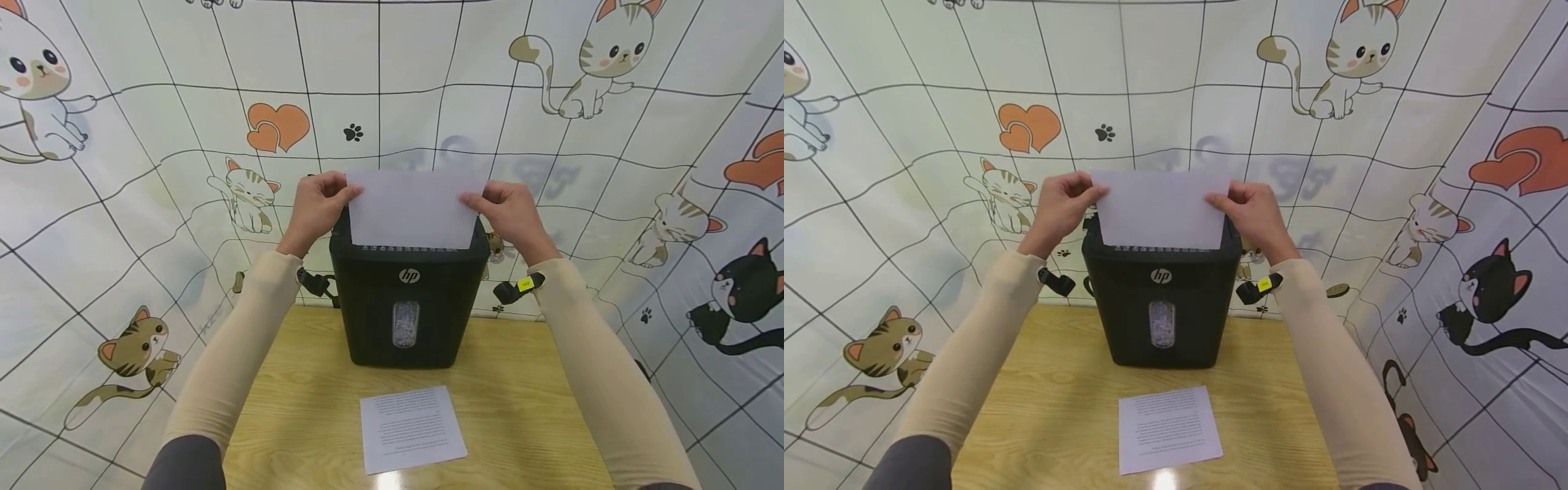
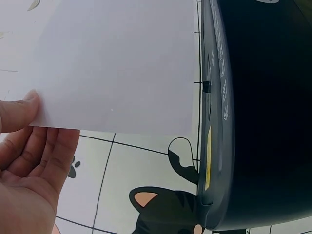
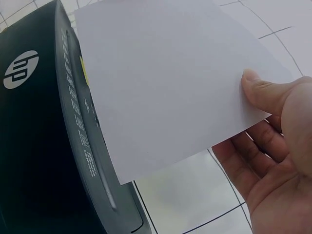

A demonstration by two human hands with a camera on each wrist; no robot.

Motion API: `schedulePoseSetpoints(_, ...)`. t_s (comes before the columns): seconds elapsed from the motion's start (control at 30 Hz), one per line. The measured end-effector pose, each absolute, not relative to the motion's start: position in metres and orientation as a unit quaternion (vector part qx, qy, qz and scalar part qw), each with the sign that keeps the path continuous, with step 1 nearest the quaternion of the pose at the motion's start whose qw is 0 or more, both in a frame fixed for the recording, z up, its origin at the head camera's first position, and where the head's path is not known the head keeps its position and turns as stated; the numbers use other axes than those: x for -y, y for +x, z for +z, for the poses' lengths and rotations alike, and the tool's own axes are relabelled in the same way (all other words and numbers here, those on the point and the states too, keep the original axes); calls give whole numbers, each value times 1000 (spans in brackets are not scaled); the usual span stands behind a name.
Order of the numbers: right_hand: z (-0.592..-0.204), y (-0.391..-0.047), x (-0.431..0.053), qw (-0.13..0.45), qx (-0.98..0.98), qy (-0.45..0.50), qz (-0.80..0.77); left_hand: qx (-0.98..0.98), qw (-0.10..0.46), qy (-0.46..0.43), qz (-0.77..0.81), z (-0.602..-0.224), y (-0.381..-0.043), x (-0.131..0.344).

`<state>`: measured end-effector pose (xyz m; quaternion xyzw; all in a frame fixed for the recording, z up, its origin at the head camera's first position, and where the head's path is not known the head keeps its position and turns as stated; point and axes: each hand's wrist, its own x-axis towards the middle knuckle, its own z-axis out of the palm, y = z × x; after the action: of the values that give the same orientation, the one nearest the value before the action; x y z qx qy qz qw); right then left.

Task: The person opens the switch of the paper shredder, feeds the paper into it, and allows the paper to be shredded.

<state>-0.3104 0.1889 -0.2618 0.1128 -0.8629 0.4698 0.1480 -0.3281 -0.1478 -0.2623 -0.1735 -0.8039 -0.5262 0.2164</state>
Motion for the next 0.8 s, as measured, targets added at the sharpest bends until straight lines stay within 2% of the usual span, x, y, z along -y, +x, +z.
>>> schedulePoseSetpoints(0.37,-259,-332,-184,124,855,106,492,810,218,-178,-515,-263,-350,148)
schedulePoseSetpoints(0.8,-270,-352,-184,114,851,115,500,819,194,-167,-514,-272,-368,150)
